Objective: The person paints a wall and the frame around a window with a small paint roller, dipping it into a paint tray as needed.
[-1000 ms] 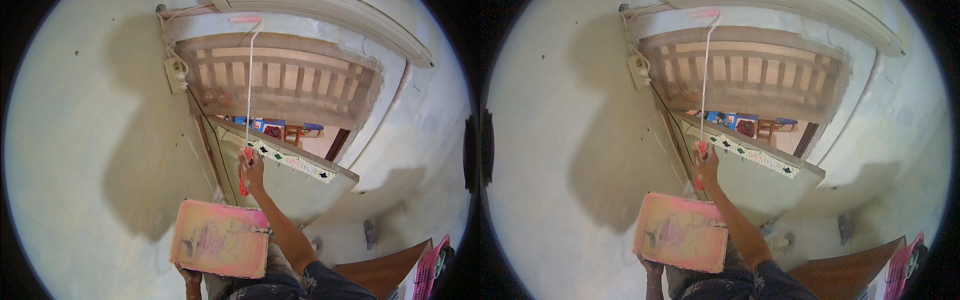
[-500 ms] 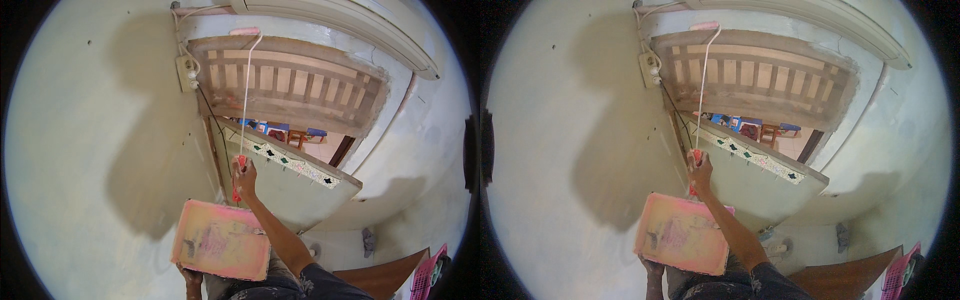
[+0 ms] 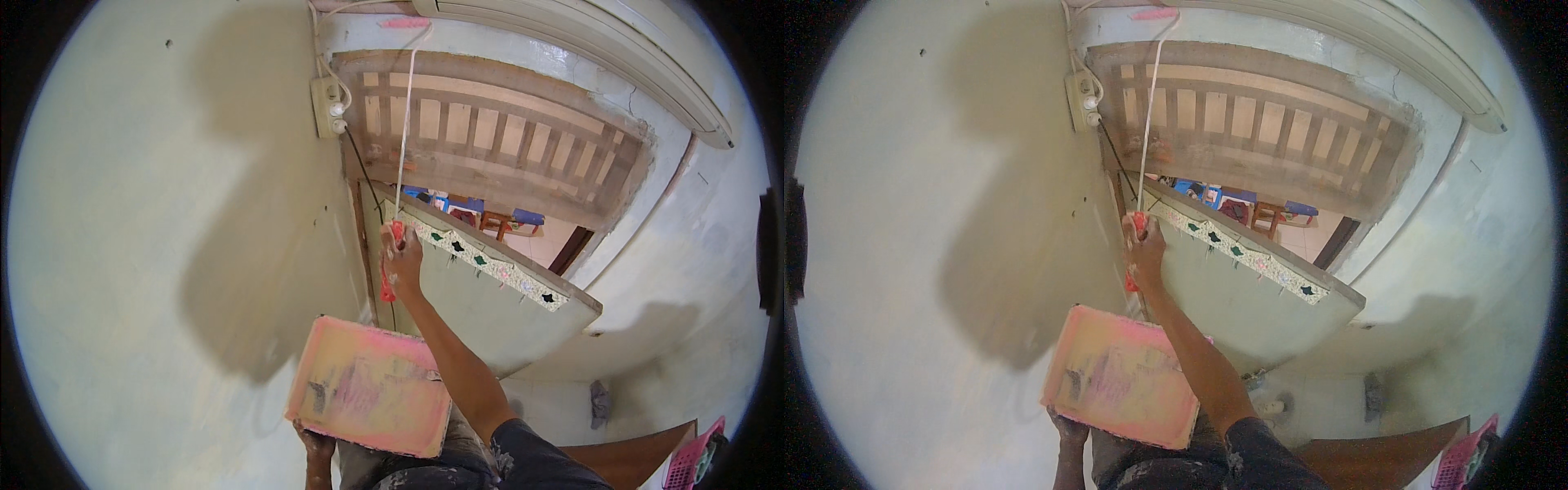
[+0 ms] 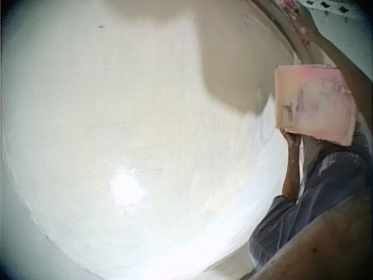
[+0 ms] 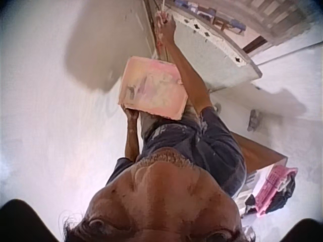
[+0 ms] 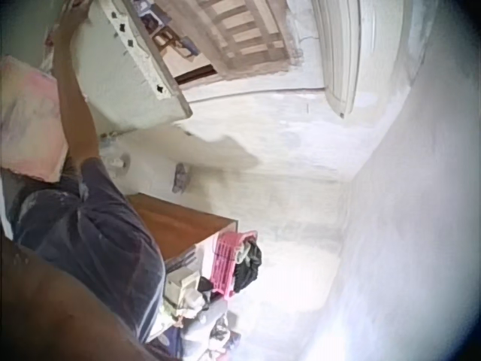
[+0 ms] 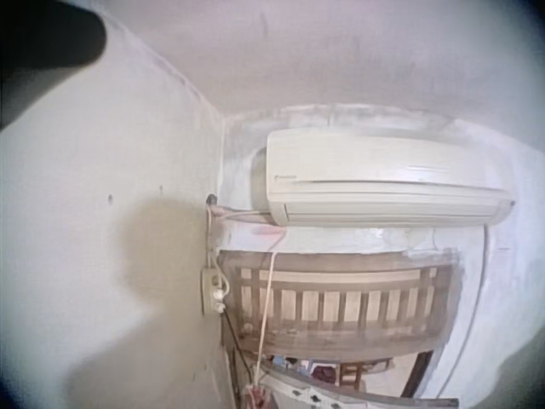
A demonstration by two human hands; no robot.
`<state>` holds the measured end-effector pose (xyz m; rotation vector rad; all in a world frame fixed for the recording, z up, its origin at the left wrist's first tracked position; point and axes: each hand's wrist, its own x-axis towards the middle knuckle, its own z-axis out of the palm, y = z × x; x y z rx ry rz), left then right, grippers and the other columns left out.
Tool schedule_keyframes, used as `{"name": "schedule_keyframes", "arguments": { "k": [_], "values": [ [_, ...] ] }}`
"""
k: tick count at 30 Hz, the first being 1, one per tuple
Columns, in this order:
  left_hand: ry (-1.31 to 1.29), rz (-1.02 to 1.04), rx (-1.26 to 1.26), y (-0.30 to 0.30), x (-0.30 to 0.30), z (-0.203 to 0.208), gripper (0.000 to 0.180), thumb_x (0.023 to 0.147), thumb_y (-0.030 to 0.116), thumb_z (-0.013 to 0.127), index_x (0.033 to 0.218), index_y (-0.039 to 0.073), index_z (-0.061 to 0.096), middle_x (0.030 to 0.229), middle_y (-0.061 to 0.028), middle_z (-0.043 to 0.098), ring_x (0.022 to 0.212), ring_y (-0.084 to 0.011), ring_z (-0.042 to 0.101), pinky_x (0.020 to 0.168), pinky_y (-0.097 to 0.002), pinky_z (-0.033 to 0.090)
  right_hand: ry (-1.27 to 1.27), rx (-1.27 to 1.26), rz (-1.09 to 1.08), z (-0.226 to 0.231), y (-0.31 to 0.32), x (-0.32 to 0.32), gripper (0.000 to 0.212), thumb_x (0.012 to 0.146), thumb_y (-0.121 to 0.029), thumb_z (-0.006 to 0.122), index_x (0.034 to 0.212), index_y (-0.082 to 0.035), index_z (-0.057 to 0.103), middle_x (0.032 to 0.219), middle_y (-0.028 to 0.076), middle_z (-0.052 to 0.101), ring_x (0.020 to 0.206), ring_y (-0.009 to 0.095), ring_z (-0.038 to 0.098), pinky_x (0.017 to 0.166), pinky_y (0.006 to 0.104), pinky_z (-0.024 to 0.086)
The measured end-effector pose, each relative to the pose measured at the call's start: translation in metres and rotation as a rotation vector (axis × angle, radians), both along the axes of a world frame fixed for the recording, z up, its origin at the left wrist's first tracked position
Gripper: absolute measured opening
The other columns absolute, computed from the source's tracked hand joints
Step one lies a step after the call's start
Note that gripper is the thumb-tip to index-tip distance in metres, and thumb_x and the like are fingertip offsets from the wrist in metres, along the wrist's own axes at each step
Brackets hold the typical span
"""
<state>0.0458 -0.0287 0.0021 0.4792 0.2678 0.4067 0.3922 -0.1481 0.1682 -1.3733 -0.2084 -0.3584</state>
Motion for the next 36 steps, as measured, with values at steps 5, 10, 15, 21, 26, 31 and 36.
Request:
{"name": "schedule_keyframes", "arguments": {
  "k": [5,10,15,21,26,31,36],
  "values": [
    [0.099,0.004,0.132,-0.016,0.009,0.021,0.062,0.090,0.051,0.036,0.134,0.008,0.038,0.134,-0.0095,0.045,0.122,-0.0283,0.042,0.104,-0.0454,0.033,-0.002,-0.050,-0.049,-0.025,-0.002,0.005,0.024,0.090,-0.030,0.060,0.088,-0.008,0.049,0.060,-0.001,0.047,0.044,0.009,0.044,0.040,0.0256,0.037],
    [0.073,0.003,-0.021,0.001,-0.004,-0.008,0.073,0.079,0.053,0.053,0.135,0.009,0.037,0.132,-0.0097,0.046,0.121,-0.0295,0.043,0.102,-0.0476,0.035,-0.089,-0.148,-0.159,-0.017,0.002,-0.011,0.024,0.090,-0.031,0.060,0.090,-0.008,0.050,0.059,-0.003,0.045,0.042,0.007,0.043,0.037,0.0248,0.035],
    [0.005,-0.038,-0.031,-0.003,0.000,-0.003,0.062,0.089,0.051,0.038,0.134,0.008,0.038,0.136,-0.0103,0.043,0.124,-0.0285,0.040,0.105,-0.0454,0.032,-0.036,-0.117,-0.120,-0.002,0.006,-0.006,0.025,0.090,-0.030,0.060,0.090,-0.006,0.054,0.062,-0.002,0.045,0.049,0.006,0.044,0.042,0.0253,0.037],
    [0.015,-0.035,-0.042,-0.006,-0.001,0.007,0.058,0.089,0.046,0.040,0.133,0.007,0.039,0.133,-0.0107,0.044,0.122,-0.0284,0.041,0.104,-0.0455,0.034,-0.039,-0.087,-0.169,-0.027,-0.004,-0.030,0.025,0.089,-0.029,0.062,0.088,-0.005,0.054,0.063,-0.003,0.045,0.051,0.006,0.044,0.044,0.0247,0.037],
    [0.007,-0.027,0.066,-0.011,0.006,0.017,0.063,0.087,0.049,0.042,0.134,0.008,0.038,0.134,-0.0094,0.044,0.122,-0.0295,0.042,0.103,-0.0466,0.034,-0.005,-0.033,-0.120,-0.004,-0.014,-0.027,0.024,0.089,-0.029,0.061,0.089,-0.007,0.053,0.061,-0.003,0.046,0.048,0.005,0.043,0.042,0.0240,0.036],
    [-0.025,-0.009,-0.016,-0.006,0.006,-0.013,0.068,0.082,0.049,0.049,0.136,0.011,0.036,0.135,-0.0082,0.044,0.124,-0.0299,0.041,0.105,-0.0489,0.033,0.007,-0.003,-0.055,-0.003,-0.032,-0.030,0.026,0.091,-0.032,0.059,0.090,-0.009,0.049,0.057,-0.003,0.044,0.042,0.006,0.043,0.036,0.0235,0.034],
    [-0.050,-0.038,-0.021,-0.007,0.002,-0.008,0.065,0.089,0.050,0.037,0.137,0.007,0.033,0.138,-0.0099,0.040,0.125,-0.0301,0.039,0.105,-0.0464,0.031,0.156,0.045,-0.044,-0.005,-0.124,-0.081,0.028,0.093,-0.037,0.053,0.093,-0.008,0.053,0.059,-0.002,0.048,0.044,0.007,0.045,0.038,0.0236,0.036]
  ]
}}
